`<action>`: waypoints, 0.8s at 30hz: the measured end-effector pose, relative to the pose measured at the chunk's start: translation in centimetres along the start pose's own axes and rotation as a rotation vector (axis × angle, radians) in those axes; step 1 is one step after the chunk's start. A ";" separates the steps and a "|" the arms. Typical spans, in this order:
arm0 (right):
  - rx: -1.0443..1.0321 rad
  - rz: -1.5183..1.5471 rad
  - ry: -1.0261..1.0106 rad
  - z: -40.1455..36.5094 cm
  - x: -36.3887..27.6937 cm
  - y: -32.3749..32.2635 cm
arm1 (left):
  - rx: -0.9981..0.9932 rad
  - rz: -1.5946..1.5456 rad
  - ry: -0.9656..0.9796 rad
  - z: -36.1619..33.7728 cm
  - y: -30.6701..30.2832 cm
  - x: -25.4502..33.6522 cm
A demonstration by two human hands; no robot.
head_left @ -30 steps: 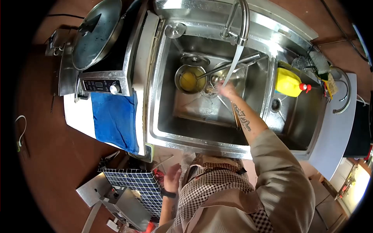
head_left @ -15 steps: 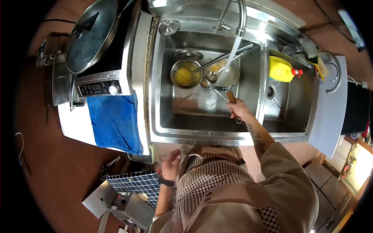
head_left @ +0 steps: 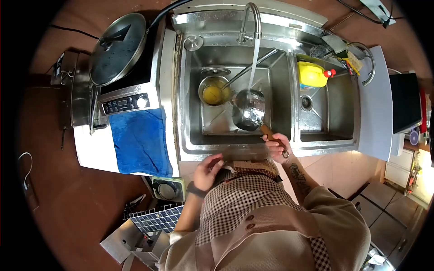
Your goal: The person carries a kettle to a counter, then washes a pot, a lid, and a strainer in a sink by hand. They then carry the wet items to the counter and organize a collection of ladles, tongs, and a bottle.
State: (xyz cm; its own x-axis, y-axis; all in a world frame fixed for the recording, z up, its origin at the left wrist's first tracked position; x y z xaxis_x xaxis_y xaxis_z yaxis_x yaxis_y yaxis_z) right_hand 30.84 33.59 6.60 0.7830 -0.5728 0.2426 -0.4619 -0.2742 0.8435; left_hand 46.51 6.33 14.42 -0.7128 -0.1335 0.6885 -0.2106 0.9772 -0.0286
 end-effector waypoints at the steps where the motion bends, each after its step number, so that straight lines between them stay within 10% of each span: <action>1: -0.043 0.040 0.014 -0.5 1.2 0.4 | -0.070 -0.029 0.018 0.5 0.6 -0.2; 6: 0.109 -0.527 -0.052 -2.1 4.7 3.4 | -0.423 -0.131 -0.028 4.4 3.8 0.2; 11: 0.290 -1.323 -0.267 1.0 12.0 8.7 | -0.606 -0.455 -0.474 6.7 7.0 4.2; 16: -0.107 -2.469 -0.500 2.0 6.0 12.6 | -0.459 -0.670 -0.504 8.1 6.1 6.9; 19: 0.136 -1.982 -0.572 5.5 -0.8 16.0 | -0.464 -0.566 -0.557 7.9 5.2 5.7; 24: -0.041 -0.816 -0.527 20.3 -10.6 14.4 | -0.409 -0.427 -0.489 6.1 6.0 6.7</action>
State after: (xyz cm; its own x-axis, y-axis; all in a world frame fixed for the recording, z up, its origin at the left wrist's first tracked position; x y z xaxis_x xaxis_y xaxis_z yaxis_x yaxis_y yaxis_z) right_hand 7.44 20.01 6.42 0.5645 -0.4940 -0.6613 0.1629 -0.7187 0.6760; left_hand 36.43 10.29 14.43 -0.8603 -0.4778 0.1779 -0.3377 0.7954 0.5033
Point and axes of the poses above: each hand's wrist, its own z-axis towards the middle knuckle, its own y-axis out of the palm, x = y × z, the point moved 2 cm from there along z, towards the middle knuckle, and after that the axes turned 15 degrees about -y, right-handed, at the moved point
